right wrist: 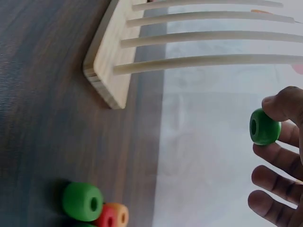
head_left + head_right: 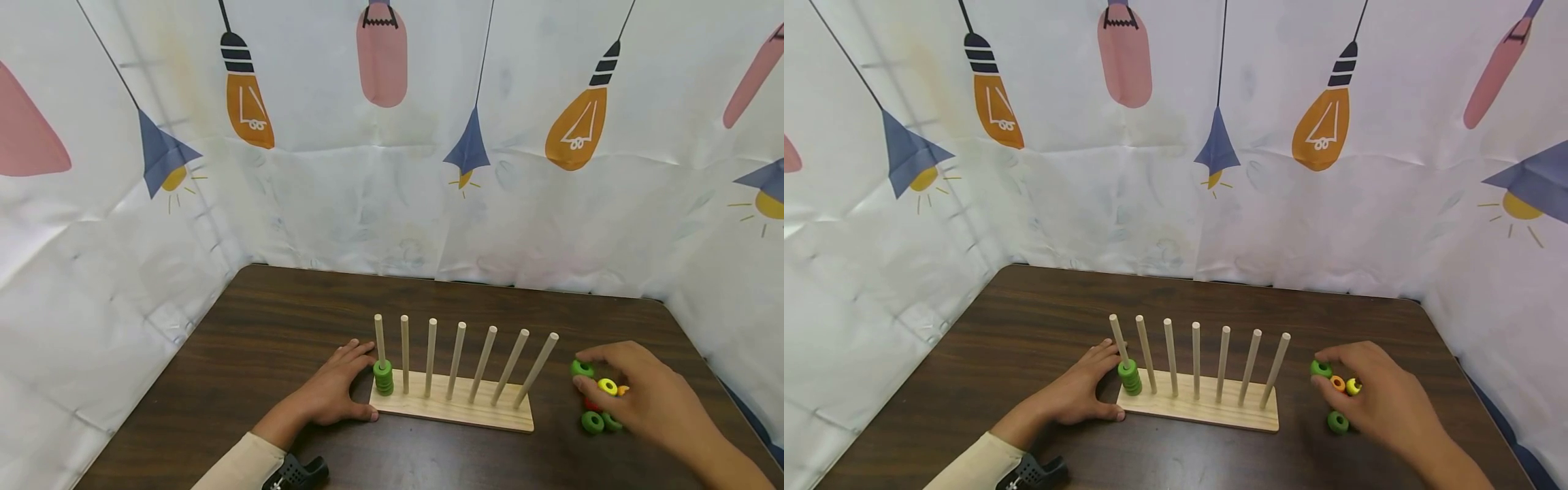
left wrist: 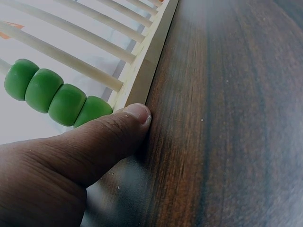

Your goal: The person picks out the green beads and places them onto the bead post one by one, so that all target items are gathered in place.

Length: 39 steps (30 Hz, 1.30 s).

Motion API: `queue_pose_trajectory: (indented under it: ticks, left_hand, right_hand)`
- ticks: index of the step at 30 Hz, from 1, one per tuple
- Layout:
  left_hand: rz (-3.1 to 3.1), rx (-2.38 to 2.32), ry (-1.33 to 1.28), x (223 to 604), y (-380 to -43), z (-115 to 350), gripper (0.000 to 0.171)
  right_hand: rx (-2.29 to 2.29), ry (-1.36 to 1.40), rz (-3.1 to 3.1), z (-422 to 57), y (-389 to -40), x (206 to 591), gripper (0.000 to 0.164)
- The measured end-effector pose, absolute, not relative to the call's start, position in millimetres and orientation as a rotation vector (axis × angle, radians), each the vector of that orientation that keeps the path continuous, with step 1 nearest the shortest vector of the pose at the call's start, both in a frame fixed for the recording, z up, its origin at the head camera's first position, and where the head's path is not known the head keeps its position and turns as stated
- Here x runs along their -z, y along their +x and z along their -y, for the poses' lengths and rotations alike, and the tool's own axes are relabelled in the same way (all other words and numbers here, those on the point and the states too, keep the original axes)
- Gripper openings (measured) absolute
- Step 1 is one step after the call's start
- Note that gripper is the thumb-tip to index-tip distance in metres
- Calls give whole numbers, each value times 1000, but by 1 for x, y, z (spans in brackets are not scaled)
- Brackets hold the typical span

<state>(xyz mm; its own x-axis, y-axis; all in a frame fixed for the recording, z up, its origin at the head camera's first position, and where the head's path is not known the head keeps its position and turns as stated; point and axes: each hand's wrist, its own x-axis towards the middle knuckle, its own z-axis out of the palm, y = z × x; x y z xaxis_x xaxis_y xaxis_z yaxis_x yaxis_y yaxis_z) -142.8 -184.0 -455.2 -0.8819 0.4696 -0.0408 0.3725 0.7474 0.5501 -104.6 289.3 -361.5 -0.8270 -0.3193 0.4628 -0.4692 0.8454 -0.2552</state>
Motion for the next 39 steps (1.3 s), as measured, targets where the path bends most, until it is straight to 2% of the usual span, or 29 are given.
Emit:
queue_pose_trajectory:
  ticks: [19, 39]
  left_hand:
    - [-2759, -820, 665, 454, -143, 184, 82]
    - [-2758, -820, 670, 454, -143, 184, 80]
  right_hand:
    - [-432, 772, 2475, -281, -115, 324, 48]
    - [-434, 877, 2397, -266, -120, 295, 43]
